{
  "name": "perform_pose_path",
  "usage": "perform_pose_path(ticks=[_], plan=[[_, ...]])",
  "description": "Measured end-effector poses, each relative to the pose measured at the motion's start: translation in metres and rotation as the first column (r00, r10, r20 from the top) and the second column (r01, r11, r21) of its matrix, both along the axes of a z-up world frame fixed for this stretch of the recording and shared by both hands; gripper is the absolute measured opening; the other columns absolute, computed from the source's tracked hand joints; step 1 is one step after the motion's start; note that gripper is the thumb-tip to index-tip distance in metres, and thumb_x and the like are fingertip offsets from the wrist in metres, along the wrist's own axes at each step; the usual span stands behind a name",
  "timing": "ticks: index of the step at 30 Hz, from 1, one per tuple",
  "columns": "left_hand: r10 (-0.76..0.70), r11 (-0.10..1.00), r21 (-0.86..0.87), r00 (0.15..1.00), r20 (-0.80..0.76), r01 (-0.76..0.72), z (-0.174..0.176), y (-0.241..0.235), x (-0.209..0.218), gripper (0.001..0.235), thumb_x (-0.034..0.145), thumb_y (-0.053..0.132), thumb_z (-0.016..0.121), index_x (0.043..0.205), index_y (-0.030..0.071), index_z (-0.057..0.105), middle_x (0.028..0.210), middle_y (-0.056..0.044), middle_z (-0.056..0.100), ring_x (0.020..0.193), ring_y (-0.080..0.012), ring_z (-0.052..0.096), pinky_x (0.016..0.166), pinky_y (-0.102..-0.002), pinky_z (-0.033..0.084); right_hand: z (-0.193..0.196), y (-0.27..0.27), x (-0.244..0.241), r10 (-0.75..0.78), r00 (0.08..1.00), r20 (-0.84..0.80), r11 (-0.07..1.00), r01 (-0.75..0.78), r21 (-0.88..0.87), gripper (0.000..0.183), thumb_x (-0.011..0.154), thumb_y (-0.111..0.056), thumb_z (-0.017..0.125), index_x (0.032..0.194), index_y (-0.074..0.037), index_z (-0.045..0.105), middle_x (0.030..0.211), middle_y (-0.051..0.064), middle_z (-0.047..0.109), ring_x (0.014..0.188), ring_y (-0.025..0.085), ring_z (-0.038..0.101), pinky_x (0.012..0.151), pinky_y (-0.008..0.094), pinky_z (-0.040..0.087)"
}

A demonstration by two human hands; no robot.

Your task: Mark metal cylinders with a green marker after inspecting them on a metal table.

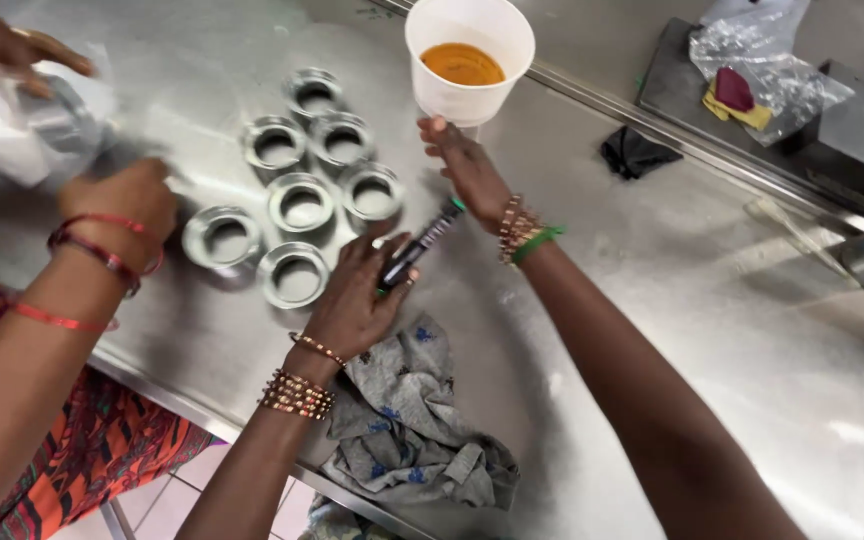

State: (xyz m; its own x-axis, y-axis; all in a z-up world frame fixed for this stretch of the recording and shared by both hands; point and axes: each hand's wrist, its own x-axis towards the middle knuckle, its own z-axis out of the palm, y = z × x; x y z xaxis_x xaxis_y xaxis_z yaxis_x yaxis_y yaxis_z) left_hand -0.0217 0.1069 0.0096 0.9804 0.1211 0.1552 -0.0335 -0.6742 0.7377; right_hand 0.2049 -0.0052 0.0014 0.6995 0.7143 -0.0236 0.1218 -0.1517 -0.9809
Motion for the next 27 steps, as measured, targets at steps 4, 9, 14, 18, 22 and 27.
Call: perform_pose_path(ticks=[4, 9, 14, 18, 22, 27], plan=[[0.093, 0.994, -0.065, 0.987, 0.129, -0.085, 0.006, -0.021, -0.004, 0.04, 0.1, 0.031, 0.065, 0.13, 0.005, 0.062, 0.125, -0.019, 0.061, 0.112, -0.0339, 0.058, 0.094, -0.046, 0.05, 0.035, -0.105, -0.011, -0.026, 0.977, 0.21, 0.979, 0.067, -0.191, 0.067, 0.1, -0.056, 0.044, 0.137, -0.003, 0.059, 0.127, 0.012, 0.069, 0.111, 0.02, 0.069, 0.092, 0.037, 0.058], [-0.074, 0.967, -0.256, 0.951, -0.299, -0.006, 0.036, -0.095, 0.007, 0.029, 0.098, 0.027, 0.068, 0.114, 0.002, 0.068, 0.077, -0.015, 0.062, 0.065, -0.0236, 0.053, 0.058, -0.037, 0.046, 0.067, -0.326, -0.06, -0.107, 0.928, 0.356, 0.889, 0.249, -0.383, 0.04, 0.103, -0.032, 0.061, 0.129, -0.002, 0.066, 0.111, 0.01, 0.075, 0.098, 0.017, 0.075, 0.086, 0.032, 0.063], [-0.287, 0.95, -0.06, 0.782, -0.554, 0.306, 0.029, -0.16, 0.009, 0.031, 0.089, 0.023, 0.071, 0.118, 0.01, 0.073, 0.093, -0.01, 0.072, 0.076, -0.0216, 0.074, 0.063, -0.042, 0.058, 0.061, -0.449, -0.173, -0.136, 0.93, 0.342, 0.786, 0.311, -0.535, 0.033, 0.086, -0.011, 0.073, 0.118, -0.004, 0.068, 0.1, 0.007, 0.079, 0.087, 0.016, 0.077, 0.079, 0.031, 0.063], [-0.592, 0.672, 0.099, 0.613, -0.524, 0.734, -0.104, -0.17, 0.01, 0.044, 0.079, 0.024, 0.081, 0.121, 0.016, 0.072, 0.101, -0.008, 0.071, 0.092, -0.0246, 0.071, 0.082, -0.041, 0.06, 0.038, -0.429, -0.226, -0.243, 0.904, 0.351, 0.688, 0.415, -0.595, 0.032, 0.086, -0.02, 0.078, 0.114, -0.005, 0.07, 0.11, 0.012, 0.073, 0.096, 0.026, 0.071, 0.085, 0.037, 0.059], [-0.751, 0.193, 0.132, 0.233, -0.618, 0.972, -0.215, -0.156, -0.021, 0.037, 0.087, 0.043, 0.069, 0.124, 0.038, 0.072, 0.115, 0.005, 0.07, 0.11, -0.0204, 0.068, 0.095, -0.045, 0.054, 0.01, -0.408, -0.232, -0.283, 0.832, 0.477, 0.667, 0.529, -0.526, 0.044, 0.087, -0.034, 0.076, 0.117, -0.004, 0.068, 0.115, 0.012, 0.069, 0.111, 0.029, 0.061, 0.094, 0.044, 0.052], [-0.477, 0.199, 0.267, 0.332, -0.814, 0.943, -0.169, -0.209, -0.034, 0.038, 0.088, 0.056, 0.057, 0.124, 0.05, 0.068, 0.11, 0.015, 0.071, 0.113, -0.0088, 0.07, 0.106, -0.039, 0.055, -0.002, -0.398, -0.23, -0.272, 0.89, 0.366, 0.588, 0.454, -0.669, 0.037, 0.087, -0.035, 0.077, 0.107, -0.004, 0.071, 0.115, 0.015, 0.066, 0.111, 0.025, 0.057, 0.097, 0.043, 0.05]])
